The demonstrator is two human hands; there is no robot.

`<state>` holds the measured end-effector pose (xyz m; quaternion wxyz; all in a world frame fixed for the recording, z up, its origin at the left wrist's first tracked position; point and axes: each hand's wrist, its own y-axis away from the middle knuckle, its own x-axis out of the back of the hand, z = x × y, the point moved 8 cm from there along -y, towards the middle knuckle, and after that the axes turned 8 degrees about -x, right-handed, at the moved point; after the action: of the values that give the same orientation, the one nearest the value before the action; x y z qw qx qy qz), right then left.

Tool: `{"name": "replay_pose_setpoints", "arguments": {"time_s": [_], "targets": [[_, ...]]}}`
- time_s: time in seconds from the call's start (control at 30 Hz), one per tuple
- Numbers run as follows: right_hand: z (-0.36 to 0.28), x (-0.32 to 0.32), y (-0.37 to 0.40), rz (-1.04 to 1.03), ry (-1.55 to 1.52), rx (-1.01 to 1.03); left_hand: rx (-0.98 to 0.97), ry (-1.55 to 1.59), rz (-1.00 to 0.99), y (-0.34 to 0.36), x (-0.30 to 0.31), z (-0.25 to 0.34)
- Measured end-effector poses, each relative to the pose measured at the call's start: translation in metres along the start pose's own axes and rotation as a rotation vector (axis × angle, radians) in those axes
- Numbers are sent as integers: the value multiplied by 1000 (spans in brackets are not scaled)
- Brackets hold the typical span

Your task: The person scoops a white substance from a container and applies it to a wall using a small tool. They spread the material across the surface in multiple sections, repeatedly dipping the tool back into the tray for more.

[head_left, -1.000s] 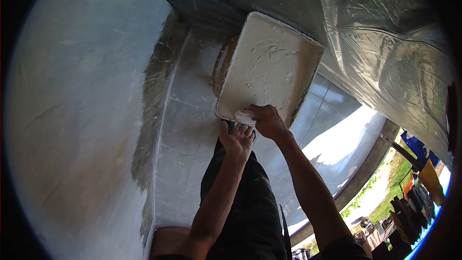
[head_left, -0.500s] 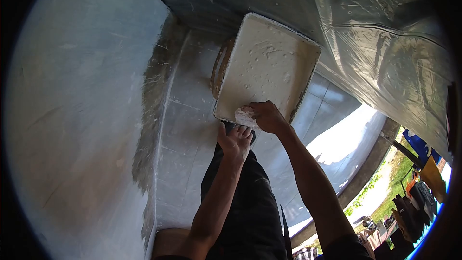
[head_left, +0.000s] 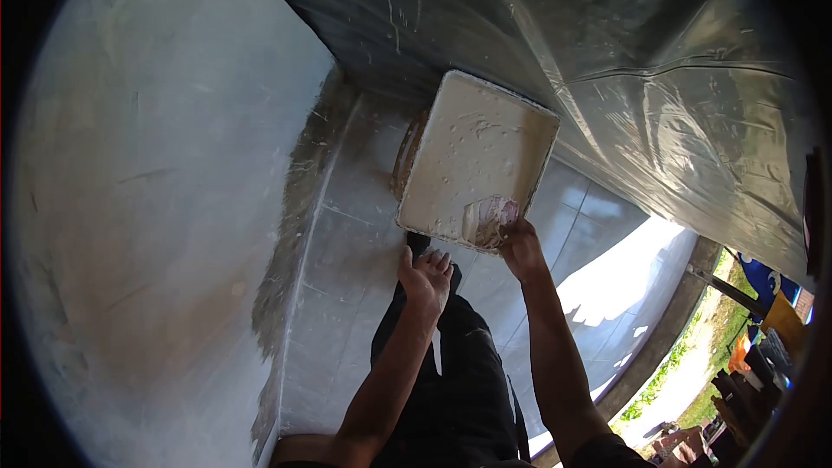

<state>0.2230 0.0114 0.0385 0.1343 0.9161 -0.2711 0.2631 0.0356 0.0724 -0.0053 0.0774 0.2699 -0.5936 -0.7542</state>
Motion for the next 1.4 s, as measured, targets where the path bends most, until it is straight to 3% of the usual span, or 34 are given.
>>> {"name": "replay_pose_setpoints", "arguments": {"time_s": [0.03,0.1,0.43,0.73,0.9,1.03,1.1,1.27,1.33,1.37,1.4], "targets": [[-12,3,1,12,-2,26,-16,3,-23,8,-4,3],[7,-20,8,-66,-1419,-627,-33,-53,-71,27,-10,10],[-176,16,35,-164,-1480,-424,-322,95,-339,164,-42,83],[-354,-38,67,-510,-1468,-244,-717,107,-495,288,26,183],[-450,-76,76,-574,-1391,-110,-867,187,-511,350,64,253],[-543,-95,85,-524,-1290,49,-940,178,-530,384,96,307],[-593,-93,91,-389,-1074,242,-973,153,-535,396,112,336],[-702,-92,114,-226,-942,468,-945,-8,-603,422,138,391],[-741,-80,129,46,-812,771,-921,-85,-625,425,148,407],[-751,-86,127,61,-817,769,-878,-127,-650,425,151,410],[-762,-86,136,265,-689,909,-833,-170,-671,424,157,413]]}}
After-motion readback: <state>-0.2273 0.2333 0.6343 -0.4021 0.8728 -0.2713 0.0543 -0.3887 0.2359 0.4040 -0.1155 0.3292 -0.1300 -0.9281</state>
